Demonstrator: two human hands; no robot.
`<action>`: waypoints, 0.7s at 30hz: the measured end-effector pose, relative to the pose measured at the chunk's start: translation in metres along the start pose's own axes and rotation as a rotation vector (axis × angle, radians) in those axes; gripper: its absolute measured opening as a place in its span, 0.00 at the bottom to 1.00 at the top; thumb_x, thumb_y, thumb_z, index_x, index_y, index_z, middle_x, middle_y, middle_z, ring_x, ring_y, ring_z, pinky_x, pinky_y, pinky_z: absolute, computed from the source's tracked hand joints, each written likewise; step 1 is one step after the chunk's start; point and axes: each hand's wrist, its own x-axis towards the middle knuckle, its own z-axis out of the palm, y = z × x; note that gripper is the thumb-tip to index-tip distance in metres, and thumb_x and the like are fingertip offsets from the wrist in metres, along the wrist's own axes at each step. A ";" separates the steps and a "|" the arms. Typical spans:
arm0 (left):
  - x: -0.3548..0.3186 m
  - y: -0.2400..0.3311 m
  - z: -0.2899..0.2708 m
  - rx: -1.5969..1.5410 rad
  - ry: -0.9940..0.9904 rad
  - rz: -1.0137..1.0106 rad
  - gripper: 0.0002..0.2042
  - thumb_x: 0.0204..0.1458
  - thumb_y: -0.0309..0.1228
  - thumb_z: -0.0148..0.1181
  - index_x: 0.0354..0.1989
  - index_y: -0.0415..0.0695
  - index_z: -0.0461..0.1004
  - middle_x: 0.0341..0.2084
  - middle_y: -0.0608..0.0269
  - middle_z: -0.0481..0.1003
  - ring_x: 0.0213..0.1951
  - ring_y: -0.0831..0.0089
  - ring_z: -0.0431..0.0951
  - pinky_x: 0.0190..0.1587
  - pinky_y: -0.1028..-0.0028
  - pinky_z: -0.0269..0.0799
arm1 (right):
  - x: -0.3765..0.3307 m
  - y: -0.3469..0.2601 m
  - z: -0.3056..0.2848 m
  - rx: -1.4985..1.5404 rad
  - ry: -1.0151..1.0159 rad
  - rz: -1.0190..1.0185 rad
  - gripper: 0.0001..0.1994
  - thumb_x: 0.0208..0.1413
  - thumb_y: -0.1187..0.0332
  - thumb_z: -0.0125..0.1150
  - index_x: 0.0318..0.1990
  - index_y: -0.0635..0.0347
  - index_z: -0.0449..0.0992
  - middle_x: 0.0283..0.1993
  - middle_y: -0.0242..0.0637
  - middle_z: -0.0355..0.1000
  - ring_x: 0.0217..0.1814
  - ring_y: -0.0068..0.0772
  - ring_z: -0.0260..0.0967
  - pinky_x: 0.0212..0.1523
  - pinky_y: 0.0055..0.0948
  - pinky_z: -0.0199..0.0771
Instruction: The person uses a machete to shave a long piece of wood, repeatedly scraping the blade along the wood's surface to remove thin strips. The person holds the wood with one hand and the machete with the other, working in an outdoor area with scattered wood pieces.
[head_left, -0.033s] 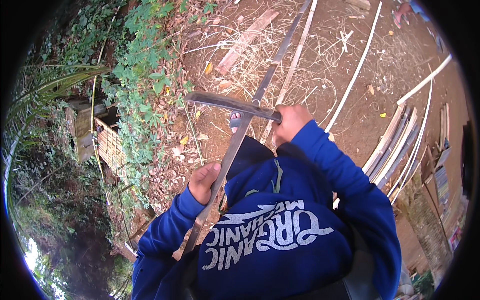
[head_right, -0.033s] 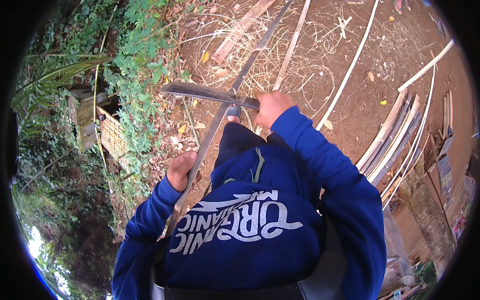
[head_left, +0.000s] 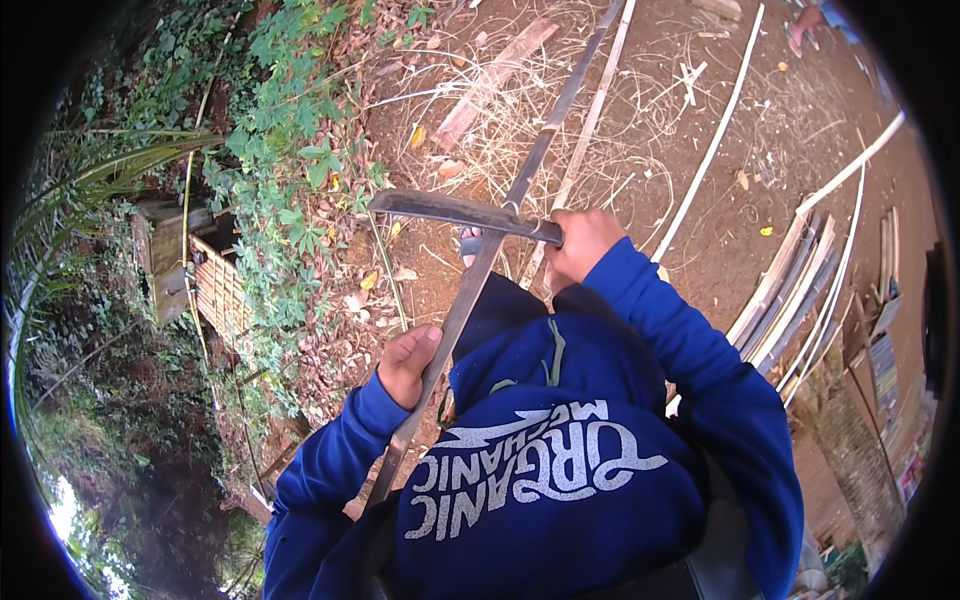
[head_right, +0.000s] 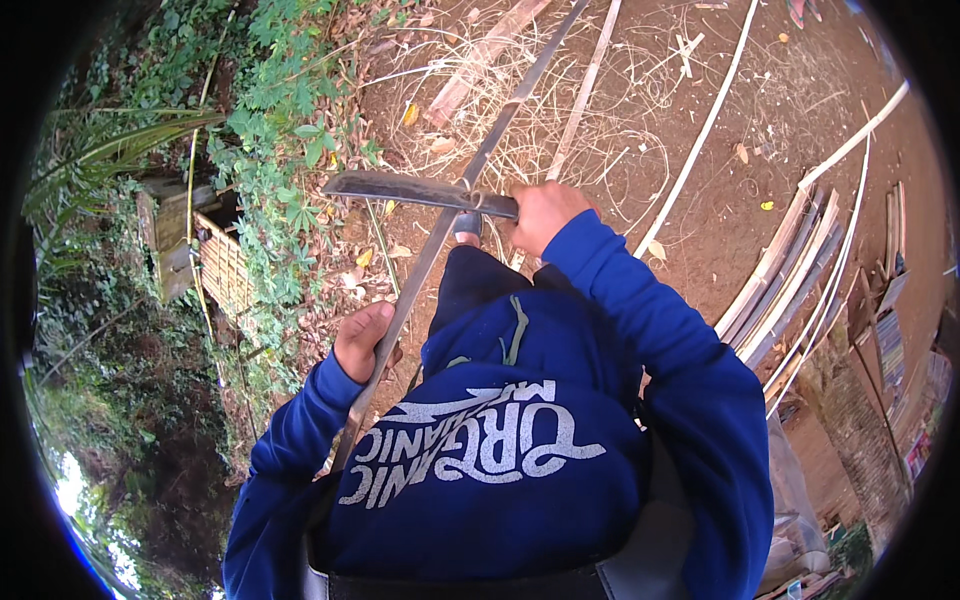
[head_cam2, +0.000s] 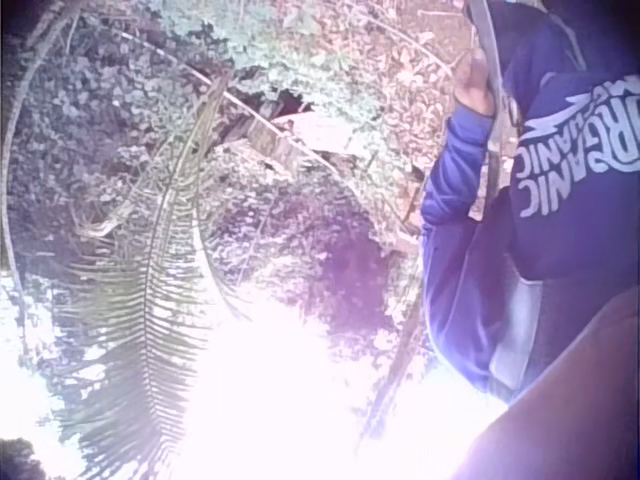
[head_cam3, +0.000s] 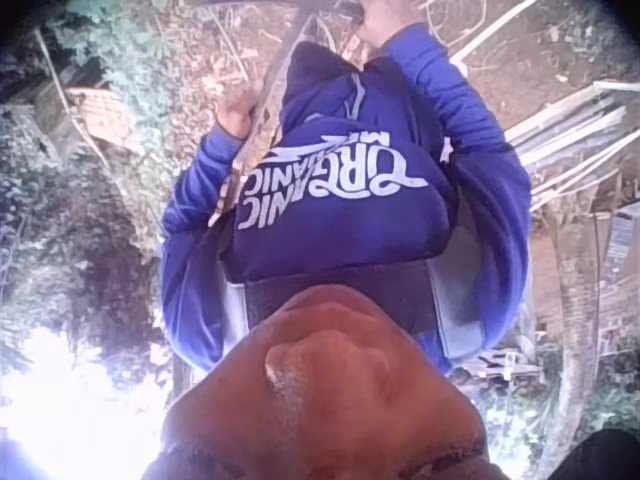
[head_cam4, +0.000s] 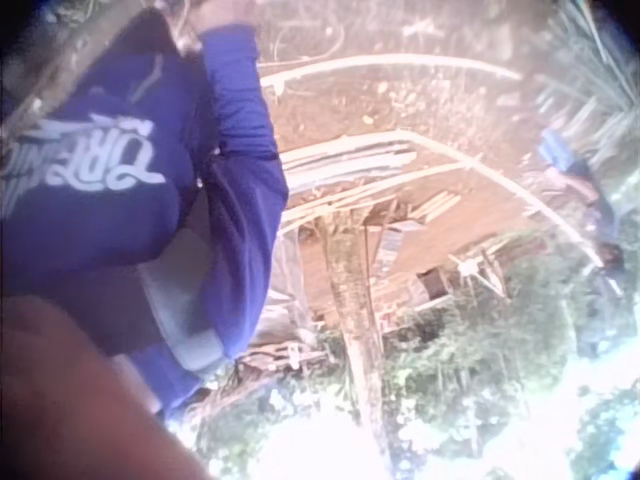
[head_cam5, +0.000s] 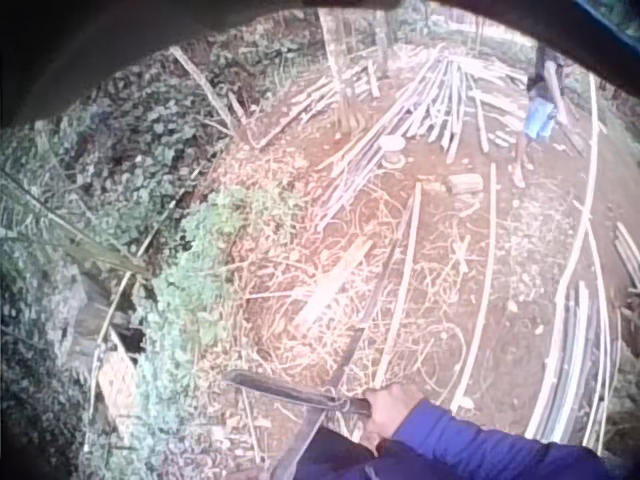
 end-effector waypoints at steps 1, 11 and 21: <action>-0.001 0.001 -0.001 -0.003 0.012 -0.015 0.18 0.64 0.44 0.44 0.34 0.40 0.69 0.11 0.65 0.65 0.10 0.77 0.65 0.14 0.79 0.60 | -0.002 -0.003 0.000 -0.017 -0.015 -0.018 0.09 0.41 0.64 0.61 0.28 0.58 0.75 0.21 0.48 0.72 0.25 0.52 0.74 0.32 0.47 0.76; -0.009 0.018 0.009 0.090 -0.001 -0.022 0.18 0.65 0.41 0.44 0.29 0.42 0.70 0.14 0.72 0.64 0.15 0.84 0.59 0.19 0.81 0.54 | 0.045 0.055 -0.018 -0.108 -0.091 0.263 0.10 0.45 0.64 0.59 0.34 0.58 0.79 0.27 0.50 0.76 0.31 0.51 0.76 0.38 0.45 0.78; -0.009 0.025 0.005 0.017 0.033 -0.117 0.18 0.65 0.42 0.43 0.30 0.41 0.70 0.13 0.68 0.68 0.13 0.81 0.66 0.17 0.81 0.61 | 0.042 0.054 -0.028 -0.108 -0.063 -0.038 0.12 0.43 0.59 0.61 0.32 0.56 0.77 0.21 0.46 0.73 0.26 0.50 0.75 0.32 0.47 0.77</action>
